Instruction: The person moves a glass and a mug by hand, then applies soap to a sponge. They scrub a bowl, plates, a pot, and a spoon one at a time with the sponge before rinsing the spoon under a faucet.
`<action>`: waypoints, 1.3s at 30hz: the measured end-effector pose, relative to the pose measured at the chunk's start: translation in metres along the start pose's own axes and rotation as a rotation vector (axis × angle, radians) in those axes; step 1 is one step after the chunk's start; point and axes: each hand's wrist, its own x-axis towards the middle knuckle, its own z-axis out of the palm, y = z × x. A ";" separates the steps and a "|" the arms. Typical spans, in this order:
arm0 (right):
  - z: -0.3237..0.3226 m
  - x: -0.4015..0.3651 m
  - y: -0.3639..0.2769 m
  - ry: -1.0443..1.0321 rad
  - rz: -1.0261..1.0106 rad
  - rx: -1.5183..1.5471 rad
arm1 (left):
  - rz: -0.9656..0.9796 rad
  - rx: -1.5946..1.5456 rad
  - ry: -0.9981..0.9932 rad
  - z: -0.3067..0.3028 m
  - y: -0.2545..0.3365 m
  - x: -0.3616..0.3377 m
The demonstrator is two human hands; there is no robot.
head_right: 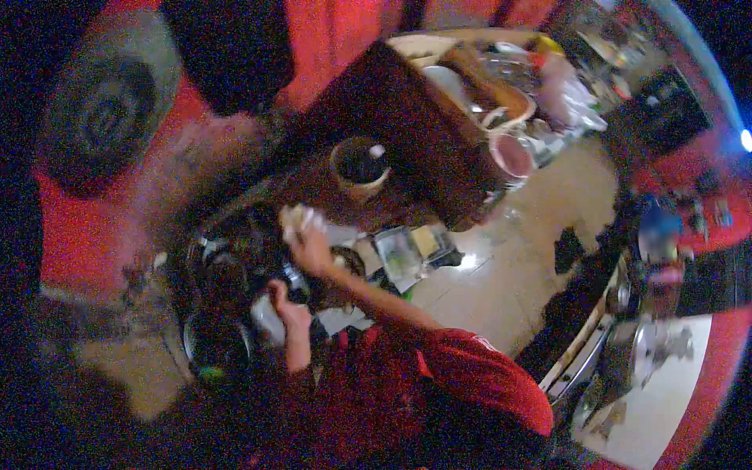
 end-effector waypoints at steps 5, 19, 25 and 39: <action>0.015 -0.029 -0.001 -0.083 -0.819 -0.005 | -0.048 -0.250 0.059 0.010 0.016 -0.008; 0.037 -0.016 0.136 -0.300 0.345 0.569 | 0.168 1.107 -0.363 -0.070 -0.033 -0.028; 0.027 -0.059 0.184 -0.220 0.210 0.327 | 0.395 1.565 -0.949 -0.092 0.002 0.046; -0.038 -0.096 0.309 -0.221 0.010 -0.493 | 0.140 2.128 0.131 -0.216 0.010 0.367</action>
